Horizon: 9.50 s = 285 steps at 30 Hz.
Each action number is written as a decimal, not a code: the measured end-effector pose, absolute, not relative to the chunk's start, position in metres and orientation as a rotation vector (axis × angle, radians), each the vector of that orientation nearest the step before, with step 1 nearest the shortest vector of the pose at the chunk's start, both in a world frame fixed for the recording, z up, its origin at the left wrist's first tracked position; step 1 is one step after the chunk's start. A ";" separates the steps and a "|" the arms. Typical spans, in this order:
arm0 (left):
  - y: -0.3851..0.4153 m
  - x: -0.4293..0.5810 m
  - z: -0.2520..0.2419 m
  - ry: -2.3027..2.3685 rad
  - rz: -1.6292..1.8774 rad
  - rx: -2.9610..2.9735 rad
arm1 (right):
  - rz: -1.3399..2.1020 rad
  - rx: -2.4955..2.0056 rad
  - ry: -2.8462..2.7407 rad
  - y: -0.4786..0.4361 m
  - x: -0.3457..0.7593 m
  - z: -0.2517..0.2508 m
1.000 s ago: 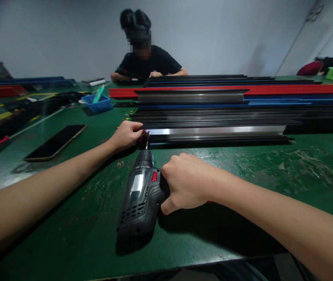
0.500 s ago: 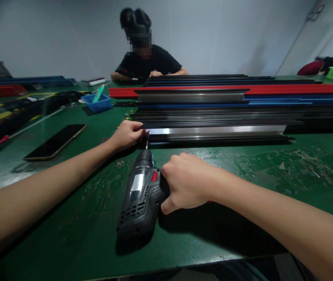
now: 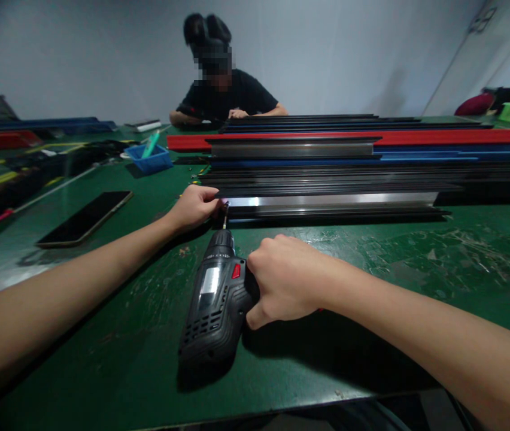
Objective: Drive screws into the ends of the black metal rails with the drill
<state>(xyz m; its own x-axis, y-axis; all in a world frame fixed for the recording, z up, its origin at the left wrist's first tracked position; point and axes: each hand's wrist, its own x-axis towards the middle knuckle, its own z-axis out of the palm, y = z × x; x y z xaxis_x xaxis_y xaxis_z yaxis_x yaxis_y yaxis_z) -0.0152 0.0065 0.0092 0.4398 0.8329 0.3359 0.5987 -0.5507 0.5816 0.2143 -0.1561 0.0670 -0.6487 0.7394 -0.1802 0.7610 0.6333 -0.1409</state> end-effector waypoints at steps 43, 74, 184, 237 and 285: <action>0.006 -0.014 0.010 1.223 0.856 2.335 | -0.341 1.262 2.739 -0.156 0.215 0.067; 0.007 -0.015 0.009 1.227 0.851 2.291 | -0.340 1.255 2.729 -0.155 0.215 0.068; 0.005 -0.013 0.012 1.229 0.849 2.282 | -0.316 1.258 2.724 -0.157 0.213 0.068; 0.006 -0.013 0.011 1.256 0.853 2.312 | -0.300 1.264 2.730 -0.156 0.214 0.066; 0.007 -0.014 0.009 1.225 0.846 2.279 | -0.556 1.339 2.644 -0.155 0.215 0.069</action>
<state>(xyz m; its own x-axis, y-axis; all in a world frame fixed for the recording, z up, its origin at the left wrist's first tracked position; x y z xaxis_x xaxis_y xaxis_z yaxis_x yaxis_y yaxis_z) -0.0145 0.0067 0.0087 0.4275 0.8474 0.3149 0.5946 -0.5260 0.6081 0.2146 -0.1553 0.0687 -0.5994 0.7523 -0.2734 0.7987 0.5397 -0.2661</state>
